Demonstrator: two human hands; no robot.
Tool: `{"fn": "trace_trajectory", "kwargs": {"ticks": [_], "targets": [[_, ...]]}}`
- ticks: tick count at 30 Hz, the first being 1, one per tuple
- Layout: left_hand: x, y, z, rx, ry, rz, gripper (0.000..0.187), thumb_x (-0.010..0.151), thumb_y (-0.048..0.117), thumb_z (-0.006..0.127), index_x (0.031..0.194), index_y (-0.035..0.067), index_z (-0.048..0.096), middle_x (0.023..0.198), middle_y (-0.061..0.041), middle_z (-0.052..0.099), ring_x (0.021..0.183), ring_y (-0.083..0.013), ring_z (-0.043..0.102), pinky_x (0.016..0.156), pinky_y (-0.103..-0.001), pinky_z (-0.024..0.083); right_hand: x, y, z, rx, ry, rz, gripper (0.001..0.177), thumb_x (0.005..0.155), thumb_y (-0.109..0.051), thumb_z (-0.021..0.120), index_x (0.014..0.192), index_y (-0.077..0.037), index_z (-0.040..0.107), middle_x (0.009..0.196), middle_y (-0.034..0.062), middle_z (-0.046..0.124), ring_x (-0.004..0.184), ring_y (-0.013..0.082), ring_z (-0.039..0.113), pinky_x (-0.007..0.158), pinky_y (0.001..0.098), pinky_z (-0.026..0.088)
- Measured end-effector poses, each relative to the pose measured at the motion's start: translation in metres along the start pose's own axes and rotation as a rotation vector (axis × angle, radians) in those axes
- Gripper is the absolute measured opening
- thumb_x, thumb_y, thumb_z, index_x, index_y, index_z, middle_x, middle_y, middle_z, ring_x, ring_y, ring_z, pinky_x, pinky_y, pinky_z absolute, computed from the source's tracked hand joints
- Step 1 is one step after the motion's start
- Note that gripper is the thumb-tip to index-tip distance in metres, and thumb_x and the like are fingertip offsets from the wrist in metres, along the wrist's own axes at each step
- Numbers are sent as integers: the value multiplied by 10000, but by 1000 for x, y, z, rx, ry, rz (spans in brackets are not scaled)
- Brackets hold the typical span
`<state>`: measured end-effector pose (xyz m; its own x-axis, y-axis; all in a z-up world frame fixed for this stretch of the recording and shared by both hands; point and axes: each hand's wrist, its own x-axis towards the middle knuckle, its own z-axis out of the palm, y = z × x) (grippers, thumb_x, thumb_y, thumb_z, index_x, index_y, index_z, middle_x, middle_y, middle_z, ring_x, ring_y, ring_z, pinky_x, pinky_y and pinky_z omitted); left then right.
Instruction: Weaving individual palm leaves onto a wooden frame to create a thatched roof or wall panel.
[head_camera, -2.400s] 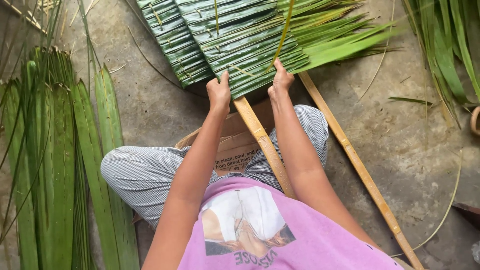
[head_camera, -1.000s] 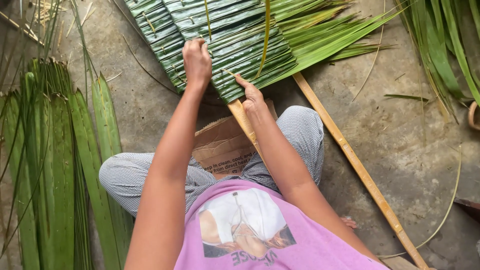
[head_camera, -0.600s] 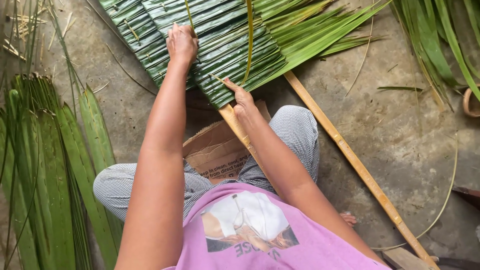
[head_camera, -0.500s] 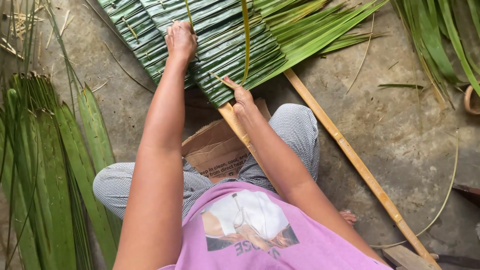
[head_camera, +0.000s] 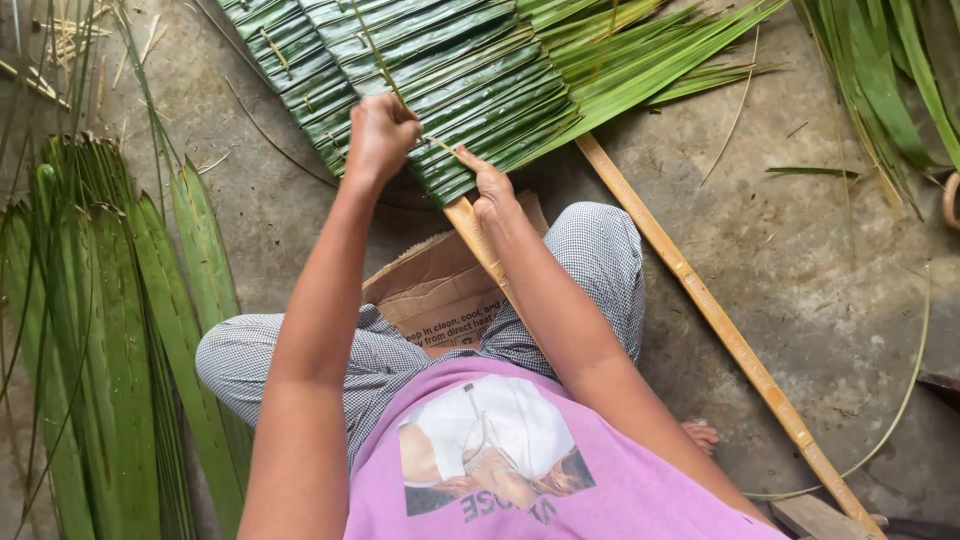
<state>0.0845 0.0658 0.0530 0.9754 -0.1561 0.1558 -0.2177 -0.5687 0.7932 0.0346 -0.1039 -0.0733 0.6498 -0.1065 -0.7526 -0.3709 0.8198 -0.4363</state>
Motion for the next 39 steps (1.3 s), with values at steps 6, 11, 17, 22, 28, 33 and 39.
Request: {"fn": "trace_trajectory", "kwargs": {"ticks": [6, 11, 17, 22, 28, 33, 39], "targets": [[-20, 16, 7, 48, -82, -241, 40, 769, 102, 786, 805, 115, 796, 773, -144, 754, 872, -375, 750, 813, -490, 576, -20, 7, 15, 170, 35, 74, 521, 726, -43, 918, 1113, 157, 631, 1103, 325, 701, 961, 445, 715, 769, 583, 611], [-20, 18, 13, 81, -87, -295, 56, 786, 122, 790, 833, 145, 808, 802, -126, 763, 878, -368, 749, 806, -490, 582, 59, 13, -13, 85, -27, 148, 467, 722, -162, 953, 1055, 62, 714, 1095, 291, 722, 985, 429, 729, 861, 639, 599], [-22, 17, 21, 133, -107, -316, 48, 815, 147, 788, 855, 146, 814, 829, -142, 767, 893, -382, 748, 815, -517, 586, 52, 14, -14, 96, -46, 169, 459, 747, -164, 926, 1060, 83, 698, 1081, 297, 727, 951, 406, 743, 844, 604, 612], [-14, 3, 35, 231, -120, -268, 19, 807, 147, 782, 810, 154, 799, 812, -142, 757, 873, -416, 743, 820, -547, 589, 56, 15, -22, 101, -73, 178, 447, 726, -159, 945, 1048, 62, 728, 1080, 279, 739, 970, 406, 746, 868, 585, 608], [-11, 2, 45, 324, -175, -286, 38, 831, 137, 755, 824, 131, 792, 840, -175, 758, 893, -434, 744, 854, -542, 586, 53, 11, -17, 107, -42, 191, 396, 757, -161, 916, 1028, 61, 732, 1061, 284, 739, 952, 410, 746, 867, 601, 608], [-12, -16, 57, 288, -162, -237, 85, 805, 112, 727, 755, 147, 785, 770, -157, 740, 829, -416, 739, 808, -511, 585, 79, 21, -31, 127, -107, 206, 346, 758, -163, 933, 1021, -2, 776, 1083, 264, 744, 993, 432, 742, 913, 619, 592], [-24, 12, 25, 29, -65, -119, 70, 820, 136, 779, 862, 86, 754, 810, -164, 707, 881, -431, 700, 826, -532, 554, 71, 10, -28, 73, -118, 231, 368, 737, -162, 943, 1049, -40, 789, 1078, 256, 748, 992, 428, 742, 928, 612, 586]]}}
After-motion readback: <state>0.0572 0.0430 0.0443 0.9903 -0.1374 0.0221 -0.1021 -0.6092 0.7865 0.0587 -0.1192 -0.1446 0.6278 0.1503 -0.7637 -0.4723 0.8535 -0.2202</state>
